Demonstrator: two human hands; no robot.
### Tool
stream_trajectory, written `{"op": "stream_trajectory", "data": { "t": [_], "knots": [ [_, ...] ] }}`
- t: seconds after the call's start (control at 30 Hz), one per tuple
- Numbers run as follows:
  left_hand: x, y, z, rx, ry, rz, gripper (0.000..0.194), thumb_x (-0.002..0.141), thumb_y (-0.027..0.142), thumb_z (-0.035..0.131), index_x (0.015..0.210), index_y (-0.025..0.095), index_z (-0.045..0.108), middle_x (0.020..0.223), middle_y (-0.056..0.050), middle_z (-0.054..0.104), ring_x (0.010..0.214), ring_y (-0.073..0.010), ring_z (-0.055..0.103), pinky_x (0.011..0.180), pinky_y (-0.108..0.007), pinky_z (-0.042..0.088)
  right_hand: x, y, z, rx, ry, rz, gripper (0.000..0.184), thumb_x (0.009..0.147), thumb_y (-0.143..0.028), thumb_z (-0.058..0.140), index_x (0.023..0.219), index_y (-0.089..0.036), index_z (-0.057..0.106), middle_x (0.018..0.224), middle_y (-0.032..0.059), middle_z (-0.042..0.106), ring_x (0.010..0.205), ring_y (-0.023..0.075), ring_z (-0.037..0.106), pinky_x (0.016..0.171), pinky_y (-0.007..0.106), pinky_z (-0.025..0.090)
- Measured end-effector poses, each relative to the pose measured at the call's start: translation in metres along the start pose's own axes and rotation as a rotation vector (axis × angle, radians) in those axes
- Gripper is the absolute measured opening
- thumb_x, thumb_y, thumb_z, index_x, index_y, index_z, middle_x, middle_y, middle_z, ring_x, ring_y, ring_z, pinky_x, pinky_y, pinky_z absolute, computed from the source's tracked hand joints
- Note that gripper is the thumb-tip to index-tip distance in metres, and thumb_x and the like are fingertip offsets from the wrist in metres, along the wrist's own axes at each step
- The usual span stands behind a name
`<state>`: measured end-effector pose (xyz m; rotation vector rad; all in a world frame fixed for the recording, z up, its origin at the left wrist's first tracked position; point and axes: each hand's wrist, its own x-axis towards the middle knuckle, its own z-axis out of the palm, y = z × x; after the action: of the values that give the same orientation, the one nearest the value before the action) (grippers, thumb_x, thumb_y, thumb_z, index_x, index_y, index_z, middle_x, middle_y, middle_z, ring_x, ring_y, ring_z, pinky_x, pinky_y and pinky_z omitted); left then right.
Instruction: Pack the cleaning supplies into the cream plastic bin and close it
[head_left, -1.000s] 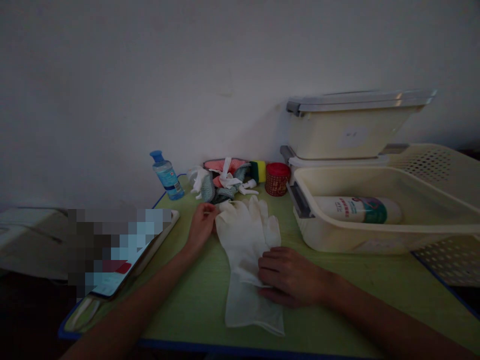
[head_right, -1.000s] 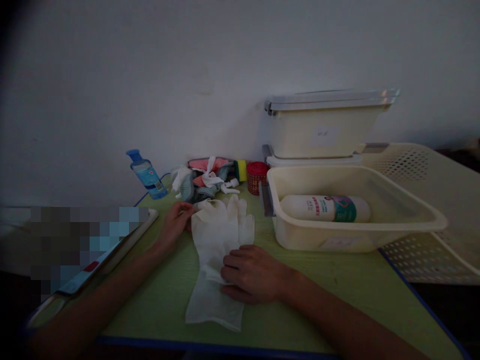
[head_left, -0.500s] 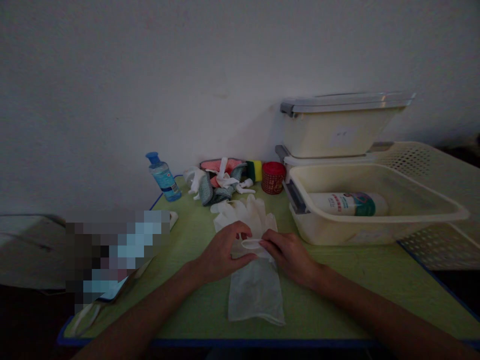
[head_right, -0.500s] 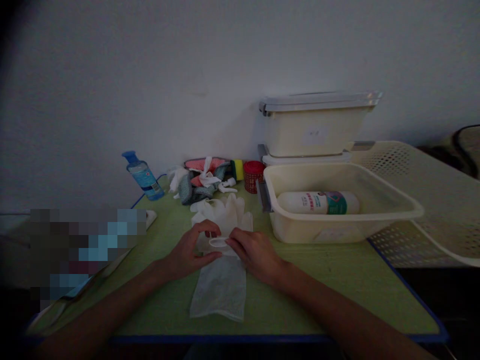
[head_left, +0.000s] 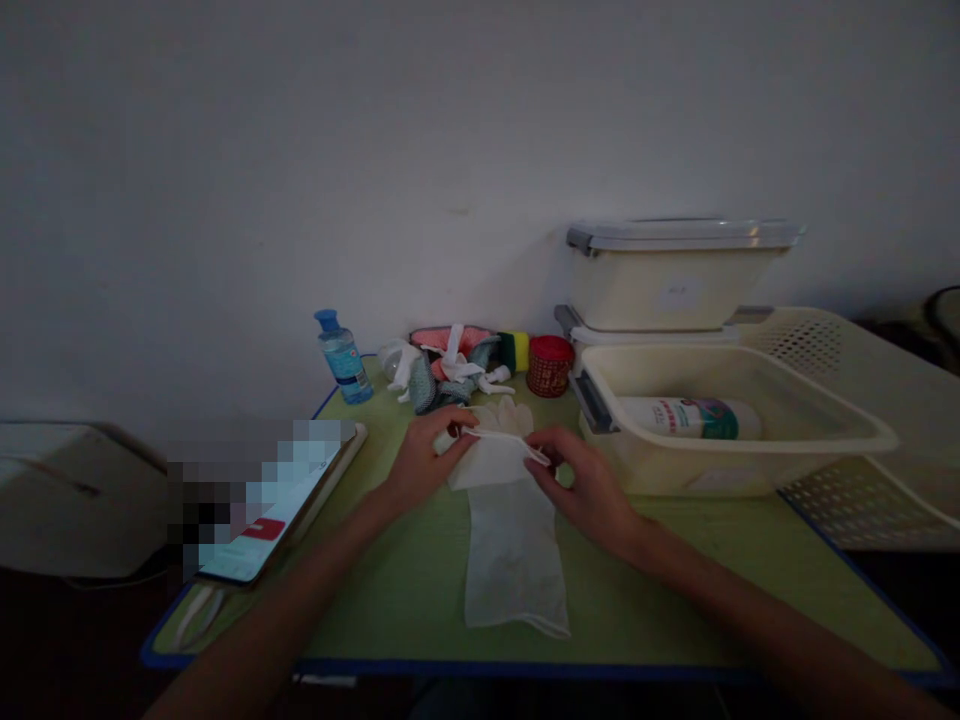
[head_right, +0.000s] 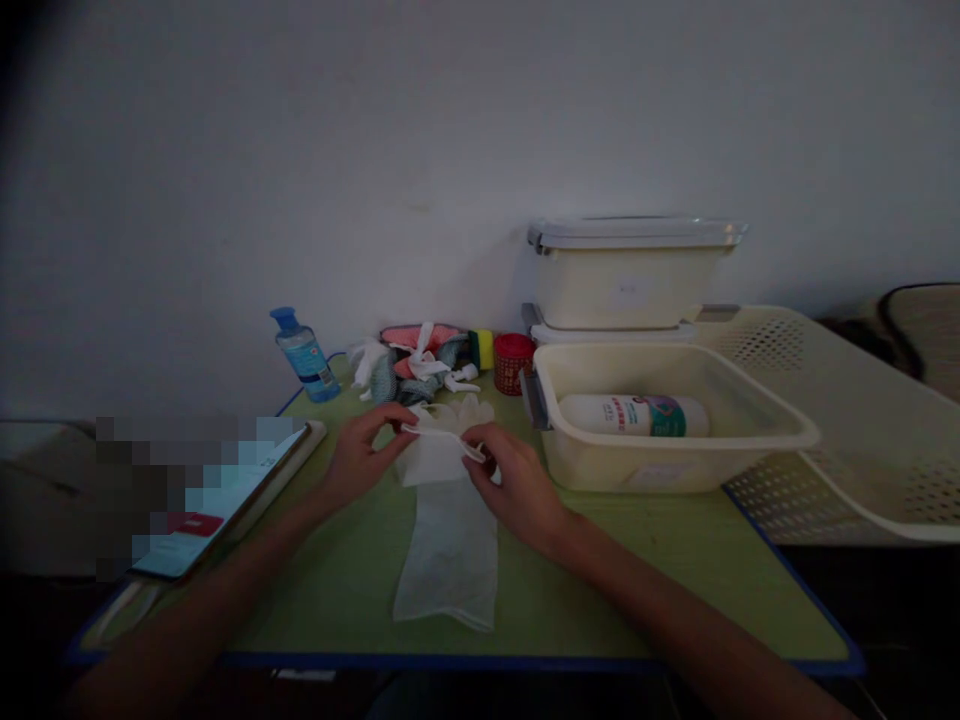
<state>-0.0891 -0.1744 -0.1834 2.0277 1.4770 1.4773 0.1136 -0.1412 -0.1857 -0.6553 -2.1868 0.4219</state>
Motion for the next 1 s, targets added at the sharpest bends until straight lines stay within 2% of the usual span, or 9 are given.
{"op": "stream_trajectory", "data": {
  "t": [0.2, 0.3, 0.4, 0.57, 0.7, 0.77, 0.87, 1.0],
  "knots": [
    [0.038, 0.021, -0.031, 0.014, 0.134, 0.024, 0.007, 0.072, 0.022, 0.058, 0.071, 0.017, 0.063, 0.07, -0.001, 0.063, 0.066, -0.0133, 0.054, 0.065, -0.024, 0.043, 0.051, -0.019, -0.033, -0.016, 0.102, 0.019, 0.002, 0.077, -0.015, 0.054, 0.076, -0.016, 0.054, 0.065, -0.0012, 0.057, 0.054, 0.0087, 0.05, 0.052, 0.02, 0.039],
    [0.057, 0.036, -0.044, 0.005, 0.218, 0.032, 0.007, 0.067, 0.022, 0.061, 0.07, 0.016, 0.063, 0.066, 0.0, 0.061, 0.059, -0.0104, 0.051, 0.059, -0.021, 0.041, 0.075, -0.024, -0.048, 0.057, 0.164, 0.063, 0.006, 0.073, -0.018, 0.059, 0.071, -0.015, 0.054, 0.058, -0.0031, 0.054, 0.049, 0.0073, 0.046, 0.047, 0.019, 0.037],
    [0.073, 0.05, -0.052, -0.017, 0.26, 0.033, 0.008, 0.064, 0.021, 0.062, 0.069, 0.014, 0.064, 0.06, 0.002, 0.058, 0.053, -0.0075, 0.049, 0.052, -0.018, 0.039, 0.093, -0.03, -0.059, 0.139, 0.211, 0.036, 0.01, 0.07, -0.017, 0.06, 0.067, -0.016, 0.051, 0.058, -0.0042, 0.053, 0.05, 0.0066, 0.047, 0.048, 0.019, 0.039],
    [0.089, 0.078, -0.062, -0.161, 0.3, 0.047, 0.018, 0.057, 0.012, 0.066, 0.075, 0.013, 0.063, 0.061, 0.003, 0.058, 0.051, -0.0054, 0.05, 0.046, -0.015, 0.039, 0.107, -0.047, -0.079, 0.216, 0.28, -0.073, 0.013, 0.068, -0.018, 0.063, 0.067, -0.016, 0.05, 0.063, -0.0035, 0.055, 0.05, 0.006, 0.048, 0.047, 0.018, 0.041],
    [0.094, 0.104, -0.068, -0.239, 0.339, 0.057, 0.012, 0.061, 0.007, 0.064, 0.069, 0.015, 0.061, 0.063, 0.004, 0.058, 0.04, -0.0026, 0.047, 0.039, -0.016, 0.038, 0.111, -0.067, -0.098, 0.243, 0.322, -0.104, 0.018, 0.068, -0.019, 0.067, 0.069, -0.017, 0.049, 0.068, -0.0027, 0.057, 0.052, 0.0055, 0.05, 0.047, 0.018, 0.043],
    [0.096, 0.112, -0.068, -0.229, 0.339, 0.063, 0.01, 0.064, 0.007, 0.063, 0.069, 0.015, 0.059, 0.065, 0.003, 0.059, 0.041, -0.0043, 0.052, 0.039, -0.016, 0.039, 0.112, -0.074, -0.104, 0.247, 0.343, -0.107, 0.019, 0.07, -0.02, 0.067, 0.069, -0.018, 0.048, 0.068, -0.0029, 0.057, 0.052, 0.0053, 0.051, 0.046, 0.018, 0.045],
    [0.098, 0.11, -0.063, -0.203, 0.322, 0.061, 0.009, 0.066, 0.009, 0.063, 0.07, 0.015, 0.057, 0.066, 0.001, 0.061, 0.054, -0.0097, 0.062, 0.043, -0.016, 0.044, 0.112, -0.073, -0.105, 0.262, 0.35, -0.089, 0.021, 0.071, -0.019, 0.066, 0.069, -0.018, 0.046, 0.068, -0.0034, 0.057, 0.049, 0.0049, 0.053, 0.043, 0.017, 0.045],
    [0.105, 0.088, -0.047, -0.242, 0.261, -0.023, 0.009, 0.065, 0.008, 0.063, 0.069, 0.013, 0.056, 0.063, 0.0, 0.062, 0.063, -0.0126, 0.065, 0.049, -0.017, 0.049, 0.114, -0.05, -0.093, 0.273, 0.323, -0.051, 0.022, 0.069, -0.013, 0.065, 0.066, -0.017, 0.043, 0.064, -0.0041, 0.055, 0.053, 0.0074, 0.058, 0.044, 0.017, 0.047]
  ]
}}
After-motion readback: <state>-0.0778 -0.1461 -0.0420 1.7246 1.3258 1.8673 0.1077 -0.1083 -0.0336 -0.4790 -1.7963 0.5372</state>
